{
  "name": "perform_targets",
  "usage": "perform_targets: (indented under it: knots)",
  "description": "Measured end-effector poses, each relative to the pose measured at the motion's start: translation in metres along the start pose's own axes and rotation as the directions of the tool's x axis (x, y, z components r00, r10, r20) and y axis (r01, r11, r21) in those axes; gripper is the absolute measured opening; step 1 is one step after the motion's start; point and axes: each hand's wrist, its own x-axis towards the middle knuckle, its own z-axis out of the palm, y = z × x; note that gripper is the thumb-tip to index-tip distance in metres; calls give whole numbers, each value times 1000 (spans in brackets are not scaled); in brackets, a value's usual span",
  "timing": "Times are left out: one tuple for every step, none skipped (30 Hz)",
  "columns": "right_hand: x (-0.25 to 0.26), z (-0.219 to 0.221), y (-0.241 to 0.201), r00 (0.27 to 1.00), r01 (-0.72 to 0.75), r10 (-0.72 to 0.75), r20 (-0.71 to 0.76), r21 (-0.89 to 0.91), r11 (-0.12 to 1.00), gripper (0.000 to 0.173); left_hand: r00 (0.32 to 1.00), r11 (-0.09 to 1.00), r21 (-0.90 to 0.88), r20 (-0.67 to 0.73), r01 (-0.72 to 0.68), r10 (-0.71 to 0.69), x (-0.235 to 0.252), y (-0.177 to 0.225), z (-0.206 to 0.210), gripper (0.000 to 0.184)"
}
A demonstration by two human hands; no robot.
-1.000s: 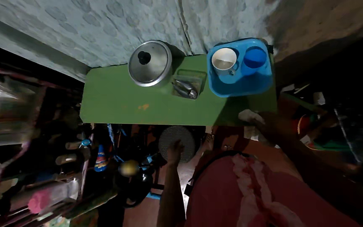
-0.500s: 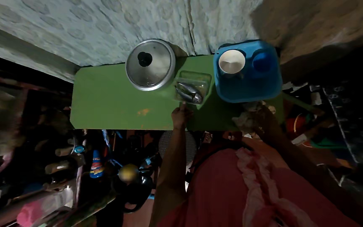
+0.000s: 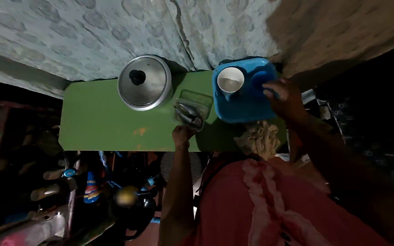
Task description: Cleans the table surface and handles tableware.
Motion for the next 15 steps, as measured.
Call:
perform_targets:
  knots:
    - [15, 3, 5, 1000, 22, -22, -18, -10, 1000, 29, 1000, 1000, 1, -10, 6, -6, -4, -1, -2, 22]
    - [30, 4, 9, 1000, 7, -7, 3, -30, 1000, 29, 1000, 1000, 8, -16, 12, -12, -9, -1, -4, 21]
    - [44, 5, 14, 999, -19, 21, 34, -65, 998, 29, 1000, 1000, 16, -21, 23, -23, -14, -1, -6, 21]
    - [56, 4, 18, 994, -55, 64, 86, -101, 993, 30, 999, 999, 22, -33, 34, -34, -19, 0, -8, 21]
    - [67, 2, 21, 983, -76, 97, 158, -135, 988, 32, 998, 999, 24, -46, 43, -42, -25, 1, -11, 21]
    - [75, -1, 24, 964, -73, 112, 242, -162, 984, 38, 997, 998, 21, -53, 51, -50, -31, 2, -13, 21]
    - [80, -2, 28, 941, -53, 115, 320, -197, 979, 51, 996, 998, 18, -65, 60, -58, -36, 4, -15, 20]
    - [83, 1, 32, 918, -24, 113, 380, -231, 973, 68, 995, 998, 17, -73, 64, -62, -42, 5, -17, 19]
    - [82, 5, 37, 900, 8, 105, 423, -256, 967, 82, 995, 997, 19, -70, 70, -69, -48, 7, -20, 19]
    - [81, 10, 41, 887, 43, 92, 453, -280, 959, 90, 994, 997, 27, -76, 78, -76, -53, 10, -23, 19]
    - [79, 16, 46, 883, 82, 68, 465, -295, 952, 91, 993, 996, 34, -84, 86, -83, -58, 12, -26, 19]
    - [77, 20, 49, 882, 112, 43, 470, -298, 948, 87, 992, 995, 42, -89, 88, -84, -61, 12, -29, 19]
    - [77, 22, 50, 882, 119, 35, 470, -295, 948, 81, 992, 995, 51, -95, 87, -82, -65, 13, -32, 20]
    - [77, 22, 50, 885, 116, 34, 465, -291, 950, 77, 992, 995, 59, -102, 84, -78, -69, 14, -35, 20]
    - [77, 20, 48, 885, 108, 41, 464, -291, 950, 74, 991, 995, 63, -111, 76, -69, -73, 14, -38, 20]
